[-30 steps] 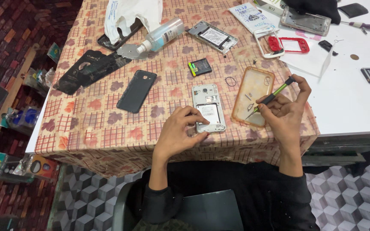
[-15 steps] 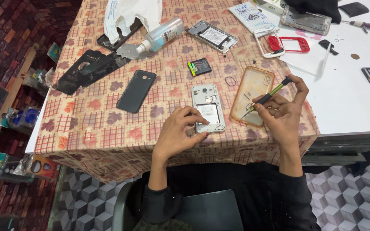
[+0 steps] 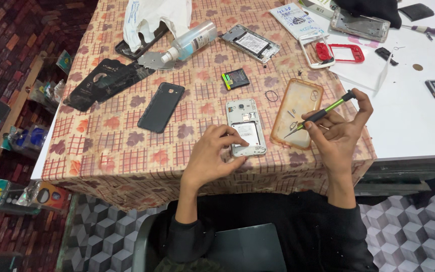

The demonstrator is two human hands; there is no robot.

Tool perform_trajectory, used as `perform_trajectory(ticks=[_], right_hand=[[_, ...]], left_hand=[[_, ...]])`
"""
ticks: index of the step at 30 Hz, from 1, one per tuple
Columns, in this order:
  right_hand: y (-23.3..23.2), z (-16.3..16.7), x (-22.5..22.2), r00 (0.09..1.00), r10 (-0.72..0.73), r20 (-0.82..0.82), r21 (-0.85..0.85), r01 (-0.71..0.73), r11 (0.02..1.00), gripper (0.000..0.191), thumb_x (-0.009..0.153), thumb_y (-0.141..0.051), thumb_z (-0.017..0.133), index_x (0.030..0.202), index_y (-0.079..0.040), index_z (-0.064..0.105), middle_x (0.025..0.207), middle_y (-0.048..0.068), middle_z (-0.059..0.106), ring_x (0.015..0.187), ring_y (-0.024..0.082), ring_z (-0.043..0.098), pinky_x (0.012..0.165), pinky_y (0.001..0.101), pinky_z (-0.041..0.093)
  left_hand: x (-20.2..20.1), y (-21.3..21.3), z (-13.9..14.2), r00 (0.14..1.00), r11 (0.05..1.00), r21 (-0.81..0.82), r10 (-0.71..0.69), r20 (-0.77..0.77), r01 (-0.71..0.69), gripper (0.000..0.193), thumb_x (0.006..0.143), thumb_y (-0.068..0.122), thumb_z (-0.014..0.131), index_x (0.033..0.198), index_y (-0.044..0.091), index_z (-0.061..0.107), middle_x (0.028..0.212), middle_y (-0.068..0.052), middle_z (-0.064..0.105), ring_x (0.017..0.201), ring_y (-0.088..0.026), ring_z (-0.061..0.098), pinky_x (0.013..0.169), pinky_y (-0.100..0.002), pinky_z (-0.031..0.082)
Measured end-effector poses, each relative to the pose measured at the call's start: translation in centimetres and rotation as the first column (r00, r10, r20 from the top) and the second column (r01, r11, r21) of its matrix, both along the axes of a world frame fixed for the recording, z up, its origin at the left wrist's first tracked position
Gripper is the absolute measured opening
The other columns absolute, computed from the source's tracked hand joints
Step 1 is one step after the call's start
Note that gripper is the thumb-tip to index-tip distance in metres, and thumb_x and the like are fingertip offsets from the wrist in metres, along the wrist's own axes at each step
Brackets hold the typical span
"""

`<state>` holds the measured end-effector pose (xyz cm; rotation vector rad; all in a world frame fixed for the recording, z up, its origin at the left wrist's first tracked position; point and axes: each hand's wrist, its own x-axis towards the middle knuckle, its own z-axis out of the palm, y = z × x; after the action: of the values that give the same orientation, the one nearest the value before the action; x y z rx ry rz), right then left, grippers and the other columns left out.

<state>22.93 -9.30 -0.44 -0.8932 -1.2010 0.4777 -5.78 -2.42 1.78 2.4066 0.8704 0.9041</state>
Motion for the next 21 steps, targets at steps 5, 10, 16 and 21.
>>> perform_trajectory(ticks=[5, 10, 16, 21], right_hand=[[0.2, 0.0, -1.9, 0.998, 0.064, -0.012, 0.051, -0.064, 0.997, 0.087, 0.1, 0.013, 0.069, 0.156, -0.016, 0.01, 0.117, 0.027, 0.067, 0.106, 0.025, 0.072, 0.098, 0.0336, 0.061], [-0.1, 0.1, -3.9, 0.991, 0.073, 0.113, -0.013, -0.072, 0.997, 0.09, 0.095, 0.012, 0.07, 0.157, -0.016, 0.011, 0.118, 0.027, 0.068, 0.106, 0.026, 0.073, 0.094, 0.0337, 0.062], [-0.4, 0.3, -4.2, 0.99, 0.012, 0.139, 0.019, -0.015, 1.0, 0.09, 0.094, 0.012, 0.07, 0.156, -0.014, 0.011, 0.123, 0.026, 0.065, 0.109, 0.027, 0.073, 0.095, 0.0332, 0.063], [-0.4, 0.1, -4.1, 0.988, 0.019, 0.152, 0.016, -0.022, 1.0, 0.087, 0.097, 0.013, 0.069, 0.156, -0.014, 0.011, 0.12, 0.026, 0.068, 0.109, 0.027, 0.074, 0.096, 0.0326, 0.063]], left_hand=[[1.1, -0.8, 0.4, 0.997, 0.998, 0.049, 0.05, -0.052, -0.048, 0.033, 0.075, 0.037, 0.081, 0.1, 0.017, 0.08, 0.109, -0.002, 0.066, 0.106, -0.025, 0.056, 0.085, -0.039, 0.054], [3.0, -1.9, 0.1, 0.997, 0.984, 0.161, 0.073, 0.002, -0.072, 0.026, 0.079, 0.029, 0.078, 0.099, 0.014, 0.079, 0.11, -0.003, 0.066, 0.108, -0.027, 0.057, 0.092, -0.041, 0.052], [3.0, -1.8, -0.1, 0.997, 0.991, 0.111, 0.064, 0.054, -0.07, 0.027, 0.076, 0.027, 0.079, 0.098, 0.012, 0.078, 0.108, -0.003, 0.065, 0.105, -0.027, 0.057, 0.089, -0.04, 0.052], [2.9, -2.1, -0.1, 0.995, 0.993, 0.086, 0.069, 0.073, -0.075, 0.027, 0.076, 0.028, 0.081, 0.099, 0.013, 0.078, 0.107, -0.001, 0.066, 0.102, -0.026, 0.056, 0.089, -0.04, 0.053]])
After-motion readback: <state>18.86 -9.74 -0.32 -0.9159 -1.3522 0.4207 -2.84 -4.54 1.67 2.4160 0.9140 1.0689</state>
